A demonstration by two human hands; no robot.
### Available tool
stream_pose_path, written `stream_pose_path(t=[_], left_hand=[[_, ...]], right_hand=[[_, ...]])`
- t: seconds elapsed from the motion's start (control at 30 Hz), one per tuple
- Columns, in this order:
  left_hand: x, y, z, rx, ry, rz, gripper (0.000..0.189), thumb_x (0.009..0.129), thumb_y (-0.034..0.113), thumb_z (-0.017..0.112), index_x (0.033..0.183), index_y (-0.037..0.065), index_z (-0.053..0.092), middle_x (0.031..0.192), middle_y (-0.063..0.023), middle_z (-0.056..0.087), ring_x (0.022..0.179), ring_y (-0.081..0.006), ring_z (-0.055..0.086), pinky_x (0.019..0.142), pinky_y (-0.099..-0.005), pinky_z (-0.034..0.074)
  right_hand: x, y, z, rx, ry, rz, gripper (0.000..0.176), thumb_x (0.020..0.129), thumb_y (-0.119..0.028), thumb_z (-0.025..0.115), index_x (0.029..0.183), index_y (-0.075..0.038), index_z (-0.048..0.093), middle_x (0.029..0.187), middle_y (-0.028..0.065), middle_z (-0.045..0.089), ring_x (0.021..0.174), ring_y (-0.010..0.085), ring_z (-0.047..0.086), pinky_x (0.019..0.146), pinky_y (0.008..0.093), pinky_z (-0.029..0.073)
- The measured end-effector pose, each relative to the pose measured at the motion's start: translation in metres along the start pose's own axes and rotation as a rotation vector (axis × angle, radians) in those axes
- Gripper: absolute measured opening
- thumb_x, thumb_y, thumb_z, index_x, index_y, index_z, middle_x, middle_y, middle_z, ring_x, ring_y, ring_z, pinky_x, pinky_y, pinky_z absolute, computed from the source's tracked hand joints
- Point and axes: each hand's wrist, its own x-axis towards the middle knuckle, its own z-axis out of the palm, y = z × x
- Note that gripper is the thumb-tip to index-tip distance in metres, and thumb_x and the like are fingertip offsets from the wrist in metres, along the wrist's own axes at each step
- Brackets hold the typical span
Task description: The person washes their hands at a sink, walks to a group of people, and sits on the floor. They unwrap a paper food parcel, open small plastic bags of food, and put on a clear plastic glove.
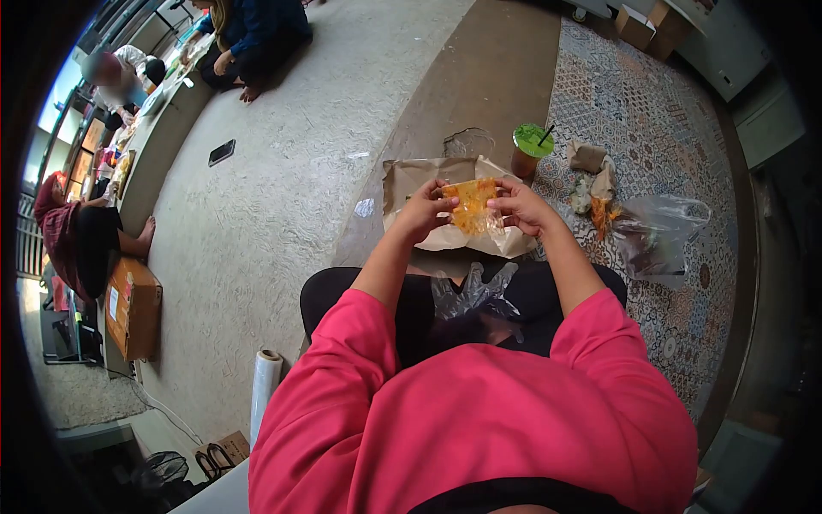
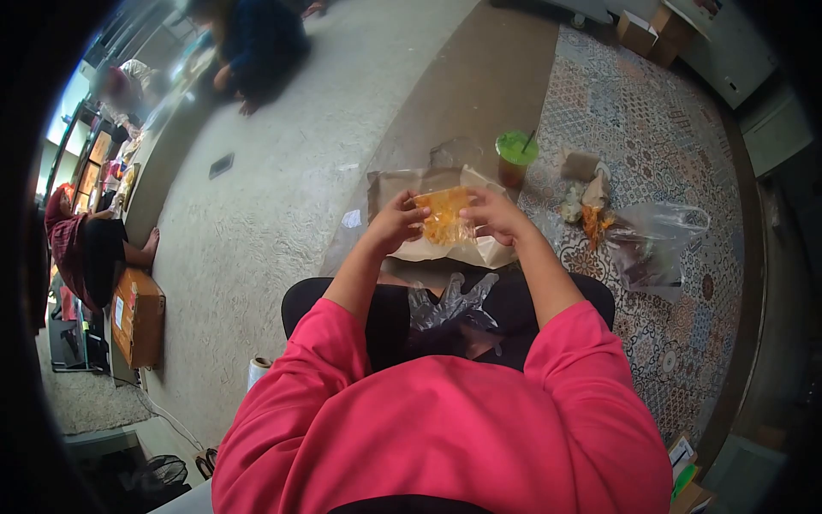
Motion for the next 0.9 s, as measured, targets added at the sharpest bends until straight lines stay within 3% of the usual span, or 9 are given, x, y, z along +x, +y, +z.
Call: stream_pose_path(t=[0.1,0.2,0.37,0.43,0.57,0.63,0.67,0.77,0.9], left_hand=[[0.000,0.002,-0.004,0.009,-0.058,0.016,0.031,0.071,0.010,0.063,0.093,0.013,0.042,0.089,0.0018,0.048,0.081,-0.0109,0.047,0.067,-0.0274,0.040],[-0.001,0.002,-0.007,-0.021,-0.196,0.092,0.039,0.073,0.027,0.061,0.104,0.014,0.041,0.098,-0.0021,0.048,0.089,-0.0149,0.048,0.073,-0.0306,0.041],[0.000,0.001,-0.003,-0.392,-0.460,-0.337,0.074,0.070,0.060,0.044,0.121,0.008,0.030,0.114,-0.0137,0.042,0.103,-0.0248,0.044,0.088,-0.0387,0.035],[0.001,-0.005,0.000,-0.382,-0.431,-0.340,0.065,0.073,0.052,0.049,0.117,0.006,0.034,0.110,-0.0100,0.045,0.099,-0.0221,0.047,0.084,-0.0354,0.038],[-0.002,-0.006,0.008,-0.080,-0.194,-0.286,0.041,0.076,0.030,0.058,0.107,0.008,0.042,0.100,-0.0027,0.050,0.090,-0.0148,0.050,0.077,-0.0312,0.040],[-0.006,-0.006,0.017,-0.012,-0.070,-0.212,0.033,0.078,0.024,0.056,0.104,0.009,0.043,0.101,-0.0050,0.049,0.089,-0.0160,0.050,0.076,-0.0285,0.041],[-0.007,-0.007,0.019,-0.011,-0.076,-0.216,0.033,0.078,0.024,0.056,0.104,0.009,0.043,0.101,-0.0050,0.049,0.089,-0.0160,0.050,0.076,-0.0285,0.041],[-0.005,-0.012,0.022,-0.093,-0.066,-0.161,0.027,0.076,0.017,0.058,0.097,0.008,0.044,0.096,-0.0057,0.050,0.081,-0.0151,0.051,0.069,-0.0253,0.043],[0.003,-0.025,0.023,0.066,-0.005,-0.025,0.028,0.073,0.013,0.061,0.094,0.006,0.043,0.081,-0.0036,0.049,0.070,-0.0126,0.052,0.059,-0.0227,0.044]], right_hand=[[0.002,0.001,-0.005,0.094,-0.002,-0.025,0.032,0.072,-0.006,0.057,0.103,-0.005,0.050,0.088,0.0065,0.053,0.073,0.0150,0.054,0.063,0.0309,0.047],[-0.002,-0.002,-0.004,0.184,-0.012,-0.066,0.024,0.072,-0.003,0.055,0.096,-0.004,0.054,0.087,0.0063,0.054,0.075,0.0163,0.054,0.066,0.0312,0.047],[0.005,0.005,-0.008,0.089,-0.019,-0.235,0.017,0.070,0.000,0.053,0.086,-0.001,0.058,0.090,0.0079,0.052,0.080,0.0192,0.054,0.071,0.0294,0.046],[0.007,0.010,-0.010,-0.191,-0.003,-0.360,0.017,0.070,0.001,0.050,0.084,0.000,0.059,0.096,0.0107,0.050,0.087,0.0202,0.052,0.075,0.0287,0.044],[-0.001,0.005,-0.013,-0.213,-0.102,-0.327,0.026,0.071,-0.001,0.050,0.097,-0.001,0.055,0.101,0.0114,0.047,0.093,0.0194,0.049,0.078,0.0291,0.042],[-0.007,0.000,-0.009,0.411,-0.165,-0.068,0.037,0.073,-0.005,0.052,0.110,-0.003,0.047,0.102,0.0104,0.047,0.095,0.0191,0.048,0.080,0.0300,0.040],[-0.007,0.001,-0.006,0.413,-0.158,-0.068,0.037,0.073,-0.005,0.052,0.110,-0.003,0.047,0.102,0.0104,0.047,0.095,0.0191,0.048,0.080,0.0300,0.040],[-0.009,0.004,0.000,0.010,-0.078,0.043,0.039,0.074,-0.011,0.057,0.109,-0.001,0.044,0.097,0.0101,0.050,0.087,0.0181,0.053,0.072,0.0277,0.045],[0.004,0.021,-0.022,-0.036,-0.001,0.068,0.029,0.072,-0.006,0.058,0.096,0.006,0.049,0.086,0.0114,0.054,0.070,0.0164,0.057,0.060,0.0235,0.049]])
